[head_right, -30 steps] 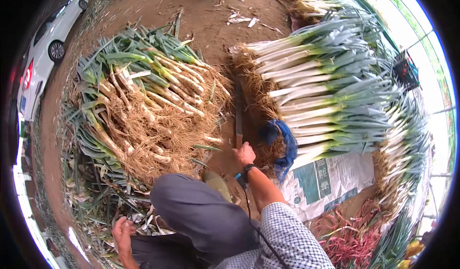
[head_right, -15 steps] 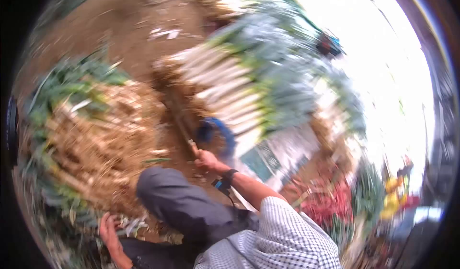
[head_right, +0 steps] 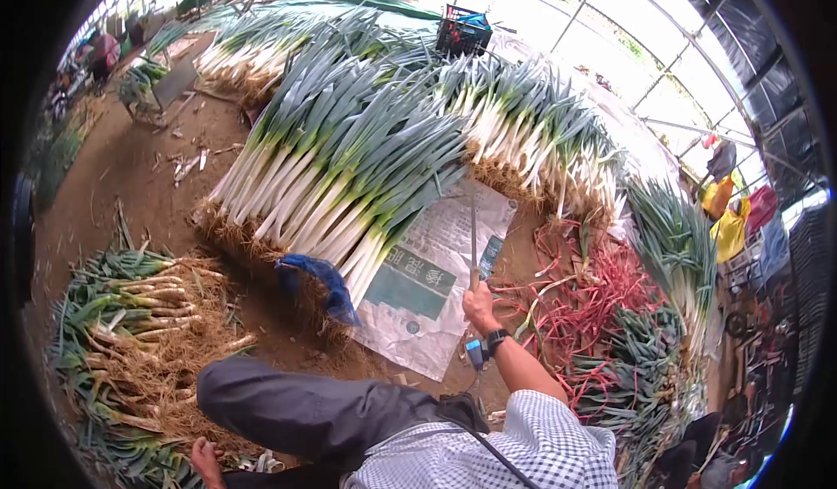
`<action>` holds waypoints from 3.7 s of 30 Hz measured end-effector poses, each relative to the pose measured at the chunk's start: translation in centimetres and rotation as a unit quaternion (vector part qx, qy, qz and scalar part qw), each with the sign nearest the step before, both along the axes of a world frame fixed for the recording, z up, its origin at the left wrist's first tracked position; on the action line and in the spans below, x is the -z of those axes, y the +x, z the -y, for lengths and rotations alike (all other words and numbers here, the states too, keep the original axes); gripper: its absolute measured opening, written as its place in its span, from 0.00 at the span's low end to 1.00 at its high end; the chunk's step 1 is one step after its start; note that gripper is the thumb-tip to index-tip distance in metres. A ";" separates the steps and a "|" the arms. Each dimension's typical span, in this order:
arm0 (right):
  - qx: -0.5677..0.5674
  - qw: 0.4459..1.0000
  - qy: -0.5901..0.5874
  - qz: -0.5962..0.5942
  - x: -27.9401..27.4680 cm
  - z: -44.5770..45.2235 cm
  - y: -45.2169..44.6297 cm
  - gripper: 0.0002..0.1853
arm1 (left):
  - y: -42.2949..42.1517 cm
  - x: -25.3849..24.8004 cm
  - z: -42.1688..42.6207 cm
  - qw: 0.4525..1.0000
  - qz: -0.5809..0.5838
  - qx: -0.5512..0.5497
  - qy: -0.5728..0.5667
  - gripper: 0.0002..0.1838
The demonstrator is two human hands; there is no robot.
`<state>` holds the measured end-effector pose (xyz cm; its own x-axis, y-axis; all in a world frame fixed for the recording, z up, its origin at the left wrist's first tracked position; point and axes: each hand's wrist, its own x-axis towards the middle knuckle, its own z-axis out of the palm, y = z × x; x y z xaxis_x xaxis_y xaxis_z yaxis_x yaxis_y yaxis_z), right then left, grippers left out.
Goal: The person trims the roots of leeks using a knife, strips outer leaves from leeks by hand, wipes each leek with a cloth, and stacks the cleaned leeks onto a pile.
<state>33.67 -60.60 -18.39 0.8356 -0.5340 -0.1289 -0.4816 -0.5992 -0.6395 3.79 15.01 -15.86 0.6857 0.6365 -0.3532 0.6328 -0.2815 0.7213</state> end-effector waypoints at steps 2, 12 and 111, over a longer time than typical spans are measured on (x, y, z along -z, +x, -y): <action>0.037 0.995 0.096 -0.018 1.4 1.4 1.7 0.12 | 1.7 -6.0 2.8 0.987 -0.085 0.083 0.111 0.26; 0.106 0.973 0.205 -0.006 7.2 3.2 8.4 0.06 | 0.2 -14.0 8.8 0.973 -0.081 0.072 0.205 0.21; 0.119 0.921 0.361 0.090 2.0 5.1 18.0 0.07 | -0.1 -12.7 12.8 0.974 -0.072 -0.012 0.216 0.11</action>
<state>51.62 -65.73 -20.35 0.7480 -0.5348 -0.3931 -0.3921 0.1218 -0.9118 3.70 2.16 -3.18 0.6313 0.7626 -0.1411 0.7293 -0.5219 0.4424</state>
